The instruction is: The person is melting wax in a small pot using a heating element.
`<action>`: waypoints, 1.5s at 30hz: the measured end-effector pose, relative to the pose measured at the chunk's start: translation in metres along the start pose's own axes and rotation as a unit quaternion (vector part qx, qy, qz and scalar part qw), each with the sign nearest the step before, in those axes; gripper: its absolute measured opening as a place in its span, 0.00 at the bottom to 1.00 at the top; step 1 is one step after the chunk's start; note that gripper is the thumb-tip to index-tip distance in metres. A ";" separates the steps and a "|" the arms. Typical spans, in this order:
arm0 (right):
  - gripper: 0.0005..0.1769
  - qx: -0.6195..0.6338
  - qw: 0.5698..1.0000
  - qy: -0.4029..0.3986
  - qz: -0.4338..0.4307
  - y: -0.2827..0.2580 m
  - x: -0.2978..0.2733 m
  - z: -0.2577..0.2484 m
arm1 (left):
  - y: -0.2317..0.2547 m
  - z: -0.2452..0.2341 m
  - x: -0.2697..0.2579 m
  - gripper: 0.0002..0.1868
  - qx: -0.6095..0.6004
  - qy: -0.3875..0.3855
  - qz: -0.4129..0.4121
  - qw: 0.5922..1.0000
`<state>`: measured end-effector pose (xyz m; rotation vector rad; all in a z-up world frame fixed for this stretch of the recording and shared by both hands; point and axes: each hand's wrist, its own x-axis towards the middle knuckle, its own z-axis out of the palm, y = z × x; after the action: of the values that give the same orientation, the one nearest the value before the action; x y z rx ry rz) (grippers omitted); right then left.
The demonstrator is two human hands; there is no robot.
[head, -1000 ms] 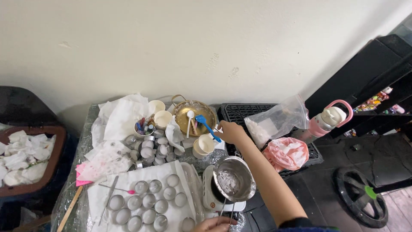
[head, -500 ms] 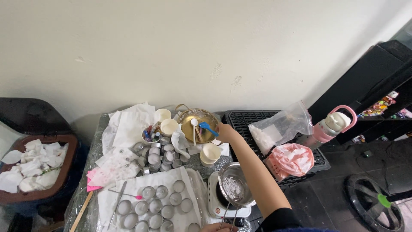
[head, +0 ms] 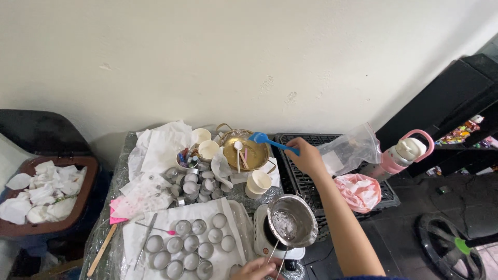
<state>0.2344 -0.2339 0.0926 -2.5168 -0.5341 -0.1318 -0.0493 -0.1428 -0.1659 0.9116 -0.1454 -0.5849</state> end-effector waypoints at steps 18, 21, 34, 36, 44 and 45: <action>0.07 0.344 0.855 0.388 0.009 0.060 -0.281 0.038 | 0.066 0.021 -0.055 0.25 0.189 0.128 -0.006 0.973; 0.08 0.302 0.891 0.338 0.012 0.043 -0.280 0.043 | 0.086 0.032 -0.064 0.34 0.349 0.209 0.055 0.912; 0.13 0.323 0.897 0.297 0.048 0.054 -0.279 0.050 | 0.031 0.007 -0.040 0.38 0.543 0.252 0.151 0.787; 0.14 0.350 0.896 0.272 0.031 0.073 -0.285 0.056 | 0.027 0.006 -0.038 0.39 0.557 0.269 0.113 0.777; 0.15 0.305 0.898 0.302 0.094 0.053 -0.274 0.047 | -0.001 -0.008 -0.028 0.42 0.625 0.278 0.083 0.725; 0.15 0.323 0.902 0.276 0.073 0.054 -0.275 0.048 | -0.004 -0.009 -0.029 0.42 0.625 0.276 0.097 0.724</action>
<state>0.0034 -0.3437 -0.0308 -1.7455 -0.1163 -0.5036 -0.0715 -0.1230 -0.1710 2.3279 -0.0750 0.1131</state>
